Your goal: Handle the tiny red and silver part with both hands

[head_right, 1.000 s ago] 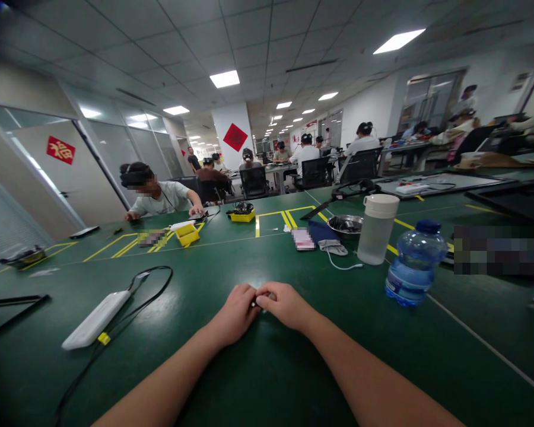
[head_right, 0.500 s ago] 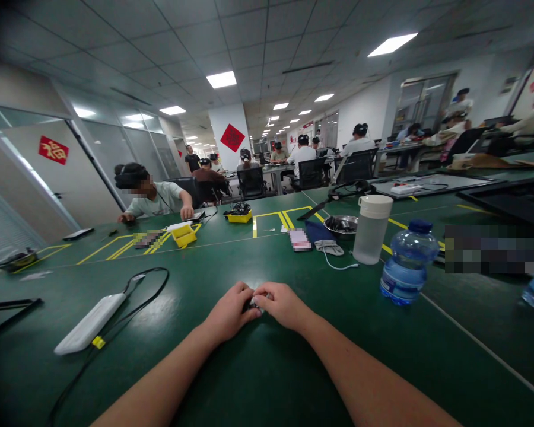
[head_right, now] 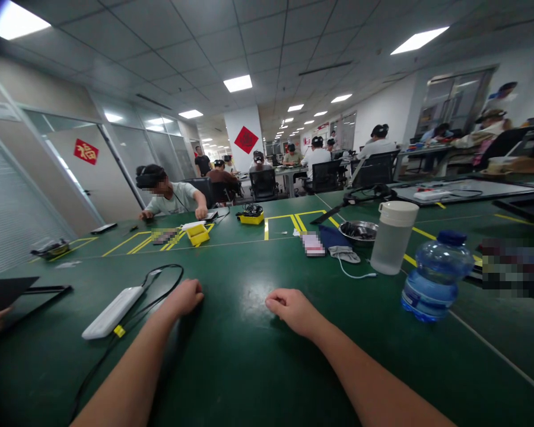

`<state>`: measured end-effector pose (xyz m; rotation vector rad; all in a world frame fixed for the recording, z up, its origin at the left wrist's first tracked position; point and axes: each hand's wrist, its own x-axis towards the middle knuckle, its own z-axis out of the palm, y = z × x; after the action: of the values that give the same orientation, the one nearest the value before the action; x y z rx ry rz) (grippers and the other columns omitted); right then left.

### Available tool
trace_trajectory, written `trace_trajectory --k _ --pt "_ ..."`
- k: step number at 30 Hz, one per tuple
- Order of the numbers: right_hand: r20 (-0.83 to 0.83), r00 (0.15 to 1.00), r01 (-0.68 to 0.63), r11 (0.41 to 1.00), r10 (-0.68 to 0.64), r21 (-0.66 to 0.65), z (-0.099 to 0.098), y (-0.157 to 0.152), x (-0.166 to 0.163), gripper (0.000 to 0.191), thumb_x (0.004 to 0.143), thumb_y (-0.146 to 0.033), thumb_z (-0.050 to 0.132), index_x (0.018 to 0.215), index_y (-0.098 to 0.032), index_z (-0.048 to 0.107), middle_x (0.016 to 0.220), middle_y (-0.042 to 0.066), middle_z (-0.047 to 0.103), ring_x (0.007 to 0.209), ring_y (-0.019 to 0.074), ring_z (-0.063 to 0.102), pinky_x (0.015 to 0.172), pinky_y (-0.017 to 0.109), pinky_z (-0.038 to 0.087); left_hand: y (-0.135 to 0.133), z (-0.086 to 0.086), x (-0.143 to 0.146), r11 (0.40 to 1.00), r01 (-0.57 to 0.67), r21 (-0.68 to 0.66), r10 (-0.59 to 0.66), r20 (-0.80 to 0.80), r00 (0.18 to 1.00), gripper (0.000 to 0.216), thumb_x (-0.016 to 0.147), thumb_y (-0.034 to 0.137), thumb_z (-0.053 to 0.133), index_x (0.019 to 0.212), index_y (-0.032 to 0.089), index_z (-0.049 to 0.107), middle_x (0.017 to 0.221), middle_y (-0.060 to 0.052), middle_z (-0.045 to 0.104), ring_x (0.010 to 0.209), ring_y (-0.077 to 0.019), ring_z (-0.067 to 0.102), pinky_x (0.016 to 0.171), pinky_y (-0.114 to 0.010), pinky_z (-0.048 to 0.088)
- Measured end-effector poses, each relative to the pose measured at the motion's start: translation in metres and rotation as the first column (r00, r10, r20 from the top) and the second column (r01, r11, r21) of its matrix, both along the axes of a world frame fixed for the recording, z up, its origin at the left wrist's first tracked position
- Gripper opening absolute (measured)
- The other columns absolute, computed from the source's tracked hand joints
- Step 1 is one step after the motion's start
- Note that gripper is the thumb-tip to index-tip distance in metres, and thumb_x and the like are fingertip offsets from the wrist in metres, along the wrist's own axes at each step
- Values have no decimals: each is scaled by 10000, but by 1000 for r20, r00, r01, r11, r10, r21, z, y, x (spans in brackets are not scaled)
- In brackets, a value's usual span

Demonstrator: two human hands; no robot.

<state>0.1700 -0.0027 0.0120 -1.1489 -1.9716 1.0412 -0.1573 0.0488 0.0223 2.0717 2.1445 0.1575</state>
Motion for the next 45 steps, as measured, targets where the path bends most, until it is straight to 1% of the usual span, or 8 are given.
trace_trajectory --k 4,7,14,18,21,26,33,45 --pt "19 1000 3 1000 -4 11 -2 1 0 305 853 -398 492 895 -153 668 764 28 647 612 129 551 558 229 391 3 4 -44 972 -233 -26 233 -29 972 205 785 305 478 819 144 601 896 -160 655 830 -273 619 671 -321 434" --pt "29 999 15 1000 -16 26 -2 1 -1 294 849 -390 496 873 -155 671 735 21 639 604 128 552 555 228 388 3 2 -41 960 -281 14 282 -30 959 302 814 381 435 878 124 581 932 -188 642 863 -297 608 681 -342 436" --pt "36 999 27 997 -30 70 0 -2 -2 268 842 -359 500 827 -157 675 684 8 622 609 130 549 566 230 379 -1 -13 56 992 79 102 -86 65 994 216 828 348 479 918 186 590 1028 -85 583 931 -192 560 843 -265 389" --pt "72 996 34 990 -44 134 0 -2 -4 244 845 -321 495 808 -163 678 651 -3 612 602 127 540 567 228 363 -22 -13 114 854 478 204 -518 252 818 190 825 293 506 964 213 607 1001 -73 559 907 -204 547 844 -300 392" --pt "112 987 86 967 -115 240 -1 1 -4 236 844 -280 483 762 -170 676 669 5 626 632 135 541 591 235 363 -38 -8 135 753 607 254 -656 363 662 280 802 215 531 1073 240 595 1039 -75 575 994 -230 522 918 -342 366" --pt "158 935 252 908 -318 335 -3 11 6 213 812 -172 465 854 -183 673 865 43 662 790 164 574 722 255 397 -45 -7 138 788 548 281 -603 533 593 662 706 162 634 1325 267 423 1227 -82 516 1043 -237 506 972 -382 345" --pt "390 901 75 955 -189 287 -6 9 8 348 749 -135 540 1066 -240 635 926 31 588 804 151 557 690 234 362 -43 -13 139 788 544 290 -612 475 632 434 684 242 699 1101 238 578 1013 -68 588 955 -244 521 857 -348 381" --pt "453 876 16 949 -165 315 -7 6 1 157 773 -296 618 918 -264 670 855 10 584 746 147 557 632 241 316 -38 -13 135 787 548 285 -613 468 637 157 725 162 610 867 214 569 803 6 589 705 -144 514 626 -236 351"
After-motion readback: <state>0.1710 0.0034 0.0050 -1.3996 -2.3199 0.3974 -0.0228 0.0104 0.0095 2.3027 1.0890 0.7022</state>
